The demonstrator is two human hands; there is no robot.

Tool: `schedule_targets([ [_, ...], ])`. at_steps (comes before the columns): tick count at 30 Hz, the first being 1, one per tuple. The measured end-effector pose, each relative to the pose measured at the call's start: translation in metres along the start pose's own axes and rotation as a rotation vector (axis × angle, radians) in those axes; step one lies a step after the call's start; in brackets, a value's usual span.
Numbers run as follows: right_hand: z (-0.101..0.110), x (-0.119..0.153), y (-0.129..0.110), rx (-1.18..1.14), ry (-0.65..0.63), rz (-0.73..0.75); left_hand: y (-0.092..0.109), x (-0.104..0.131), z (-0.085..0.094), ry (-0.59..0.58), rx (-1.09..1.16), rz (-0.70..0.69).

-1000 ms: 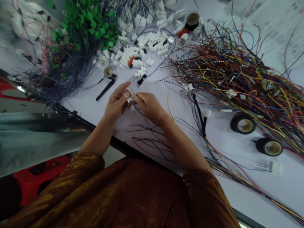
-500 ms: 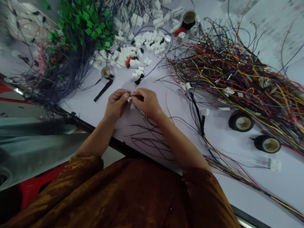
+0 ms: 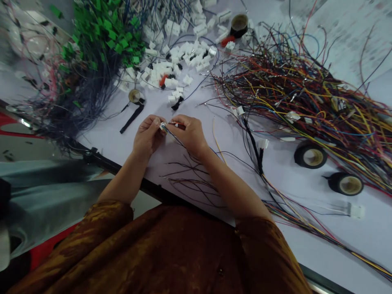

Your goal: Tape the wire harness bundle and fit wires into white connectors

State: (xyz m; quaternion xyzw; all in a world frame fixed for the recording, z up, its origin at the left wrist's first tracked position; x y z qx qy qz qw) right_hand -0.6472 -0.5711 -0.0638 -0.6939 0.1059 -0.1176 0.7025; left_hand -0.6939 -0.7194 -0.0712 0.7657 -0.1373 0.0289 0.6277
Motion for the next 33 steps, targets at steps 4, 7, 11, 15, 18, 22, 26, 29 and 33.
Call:
schedule_targets([
  [4,0.002,-0.001,-0.002,0.008,-0.050,-0.011,0.001,-0.001,0.000,-0.006,-0.003,-0.023],
  [7,0.003,-0.003,-0.002,-0.008,-0.094,-0.015,0.002,-0.001,0.000,-0.024,-0.015,-0.052],
  [11,0.004,-0.004,-0.001,-0.015,-0.174,-0.026,0.003,-0.001,0.001,-0.013,-0.068,-0.075],
  [15,0.008,-0.007,0.000,0.000,-0.229,-0.025,0.004,0.000,0.001,-0.024,-0.069,-0.074],
  [18,0.011,-0.009,-0.001,0.009,-0.271,-0.030,0.003,0.000,0.000,-0.035,-0.075,-0.065],
  [22,0.008,-0.007,0.002,0.020,-0.252,-0.014,0.003,0.002,-0.001,-0.026,-0.103,-0.063],
  [26,0.002,0.001,0.005,0.082,-0.107,0.100,0.006,0.007,-0.002,0.026,-0.198,-0.208],
  [29,0.000,0.005,0.005,0.115,-0.022,0.165,0.006,0.010,-0.003,0.061,-0.206,-0.258],
  [33,0.000,0.003,0.003,0.128,-0.038,0.164,0.001,0.007,-0.001,0.062,-0.156,-0.192],
])
Point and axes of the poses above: each hand's wrist, its own x-axis away from the middle knuckle, its own z-axis out of the back of the hand, y = z × x, the point moved 3 cm from there along -x, towards the middle knuckle, and after that the axes turned 10 degrees about y, right-handed, at the moved point
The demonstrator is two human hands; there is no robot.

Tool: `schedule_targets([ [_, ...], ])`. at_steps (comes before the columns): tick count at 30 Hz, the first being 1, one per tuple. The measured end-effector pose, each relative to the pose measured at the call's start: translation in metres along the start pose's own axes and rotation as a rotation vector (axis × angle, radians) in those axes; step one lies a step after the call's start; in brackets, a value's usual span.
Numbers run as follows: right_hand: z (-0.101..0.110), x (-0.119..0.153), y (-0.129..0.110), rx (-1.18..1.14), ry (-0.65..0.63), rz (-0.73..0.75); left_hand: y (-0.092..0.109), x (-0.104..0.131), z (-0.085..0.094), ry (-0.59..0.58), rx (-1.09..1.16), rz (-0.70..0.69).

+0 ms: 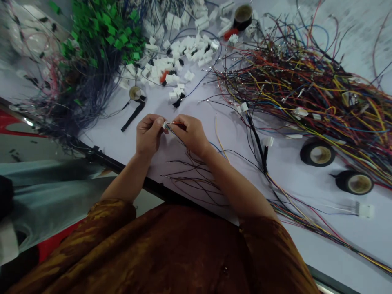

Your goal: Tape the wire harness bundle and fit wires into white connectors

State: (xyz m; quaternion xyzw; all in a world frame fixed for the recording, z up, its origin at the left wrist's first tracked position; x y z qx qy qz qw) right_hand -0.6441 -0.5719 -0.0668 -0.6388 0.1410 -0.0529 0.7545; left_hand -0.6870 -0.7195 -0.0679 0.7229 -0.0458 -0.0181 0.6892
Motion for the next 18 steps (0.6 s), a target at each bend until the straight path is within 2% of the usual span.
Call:
schedule_targets([
  [12,0.0012,-0.0009,0.0014,-0.022,-0.030,0.019,0.0005,-0.0005,-0.0041,-0.023,0.055,0.082],
  [18,0.0029,-0.0001,-0.0001,-0.003,0.008,0.087,-0.0043,0.0012,-0.0039,-0.035,0.058,0.047],
])
Point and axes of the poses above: each hand's wrist, its own x-axis away from the middle knuckle, its own z-axis out of the back of the hand, y = z × x, the point moved 3 cm from there along -x, towards the middle knuckle, and after that the axes turned 10 degrees about y, right-handed, at the moved point
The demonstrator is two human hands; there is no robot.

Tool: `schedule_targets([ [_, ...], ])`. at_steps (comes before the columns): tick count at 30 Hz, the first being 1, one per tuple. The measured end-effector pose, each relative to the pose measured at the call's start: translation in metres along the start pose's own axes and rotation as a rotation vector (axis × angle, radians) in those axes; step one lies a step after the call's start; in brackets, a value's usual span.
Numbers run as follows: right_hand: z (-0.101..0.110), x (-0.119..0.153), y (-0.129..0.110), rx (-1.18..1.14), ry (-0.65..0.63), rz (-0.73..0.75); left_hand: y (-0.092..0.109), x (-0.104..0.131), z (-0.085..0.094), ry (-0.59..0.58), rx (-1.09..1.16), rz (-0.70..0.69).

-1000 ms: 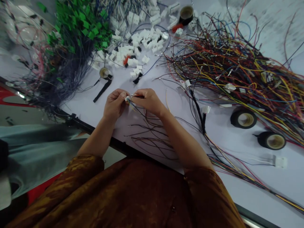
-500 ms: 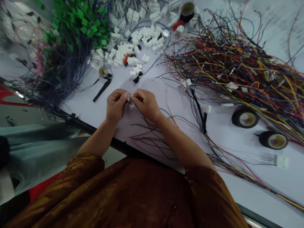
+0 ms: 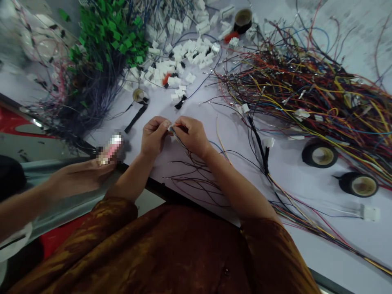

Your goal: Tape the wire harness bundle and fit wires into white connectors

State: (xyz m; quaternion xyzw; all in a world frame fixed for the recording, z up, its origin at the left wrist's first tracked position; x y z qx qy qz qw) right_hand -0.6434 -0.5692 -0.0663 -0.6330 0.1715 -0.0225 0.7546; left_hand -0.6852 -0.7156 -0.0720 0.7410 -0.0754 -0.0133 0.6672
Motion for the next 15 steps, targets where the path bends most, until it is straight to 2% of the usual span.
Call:
schedule_targets([
  [2,0.001,0.001,-0.001,0.009,0.022,0.030,-0.002,0.001,-0.001,-0.012,-0.025,-0.008],
  [8,0.004,-0.002,0.002,0.023,0.004,-0.029,0.003,-0.003,-0.002,-0.085,0.014,-0.006],
  [15,-0.004,-0.001,-0.001,0.256,-0.092,0.129,0.012,-0.003,0.002,-0.138,-0.077,-0.095],
])
Point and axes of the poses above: each hand's wrist, its own x-axis away from the middle knuckle, its own z-axis out of the back of the hand, y = z × x, the point moved 3 cm from there along -x, towards the middle knuckle, and after that the axes turned 10 degrees about y, right-handed, at the moved point
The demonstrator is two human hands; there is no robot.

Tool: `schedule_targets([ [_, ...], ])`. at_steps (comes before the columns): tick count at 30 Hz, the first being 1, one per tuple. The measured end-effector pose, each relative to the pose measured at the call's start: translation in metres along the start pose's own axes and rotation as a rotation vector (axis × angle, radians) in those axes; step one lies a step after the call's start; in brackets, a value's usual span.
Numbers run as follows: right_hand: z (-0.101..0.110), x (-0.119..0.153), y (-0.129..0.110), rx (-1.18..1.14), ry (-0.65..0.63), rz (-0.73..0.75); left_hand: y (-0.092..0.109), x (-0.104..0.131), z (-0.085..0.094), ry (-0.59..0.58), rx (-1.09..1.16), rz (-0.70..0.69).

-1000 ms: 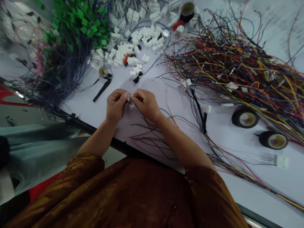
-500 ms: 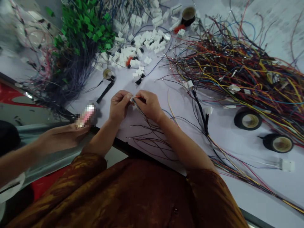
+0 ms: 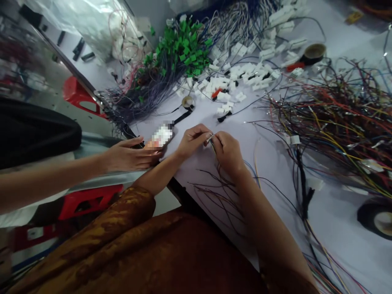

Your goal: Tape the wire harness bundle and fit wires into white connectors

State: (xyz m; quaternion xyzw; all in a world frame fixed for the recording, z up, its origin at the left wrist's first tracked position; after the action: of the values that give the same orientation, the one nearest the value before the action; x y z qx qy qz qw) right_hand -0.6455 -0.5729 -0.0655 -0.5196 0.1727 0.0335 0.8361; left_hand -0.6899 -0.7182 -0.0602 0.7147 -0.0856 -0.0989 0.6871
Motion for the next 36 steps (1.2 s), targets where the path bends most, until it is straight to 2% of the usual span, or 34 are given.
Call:
schedule_targets([
  [7,-0.002,-0.002,0.002,0.056,-0.007,-0.022,-0.002,0.000,0.002,-0.012,-0.010,-0.091],
  [14,0.006,0.002,-0.007,-0.109,0.174,-0.084,-0.001,0.001,-0.003,-0.002,-0.030,-0.029],
  [18,0.002,0.004,0.002,-0.144,0.119,-0.202,0.001,0.009,0.000,-0.043,-0.180,-0.058],
  [21,0.000,0.004,0.009,-0.088,0.137,-0.247,0.019,0.037,0.022,0.044,-0.483,-0.295],
  [23,-0.002,0.004,0.011,-0.062,0.181,-0.251,0.033,0.065,0.047,0.191,-0.683,-0.478],
  [25,-0.004,0.004,0.010,-0.063,0.221,-0.252,0.040,0.093,0.076,0.358,-0.814,-0.561],
  [27,-0.007,0.003,0.008,-0.083,0.247,-0.250,0.038,0.113,0.105,0.477,-0.871,-0.564],
  [30,-0.008,0.004,0.006,-0.131,0.258,-0.251,0.025,0.126,0.138,0.541,-0.892,-0.538],
  [33,-0.007,0.006,0.007,-0.158,0.253,-0.267,0.012,0.125,0.158,0.540,-0.950,-0.498],
  [36,-0.006,0.006,0.008,-0.161,0.242,-0.271,0.006,0.120,0.167,0.505,-0.996,-0.450],
])
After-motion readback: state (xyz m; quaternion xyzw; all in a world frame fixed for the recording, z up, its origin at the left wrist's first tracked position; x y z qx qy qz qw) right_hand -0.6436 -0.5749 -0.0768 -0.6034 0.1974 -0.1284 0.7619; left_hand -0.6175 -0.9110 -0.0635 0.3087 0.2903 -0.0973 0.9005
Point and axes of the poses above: each hand's wrist, its own x-axis away from the middle knuckle, its own z-axis out of the back of the hand, y = z × x, the point moved 3 cm from there along -x, towards the middle knuckle, and after that the axes turned 10 degrees about y, right-handed, at the moved point
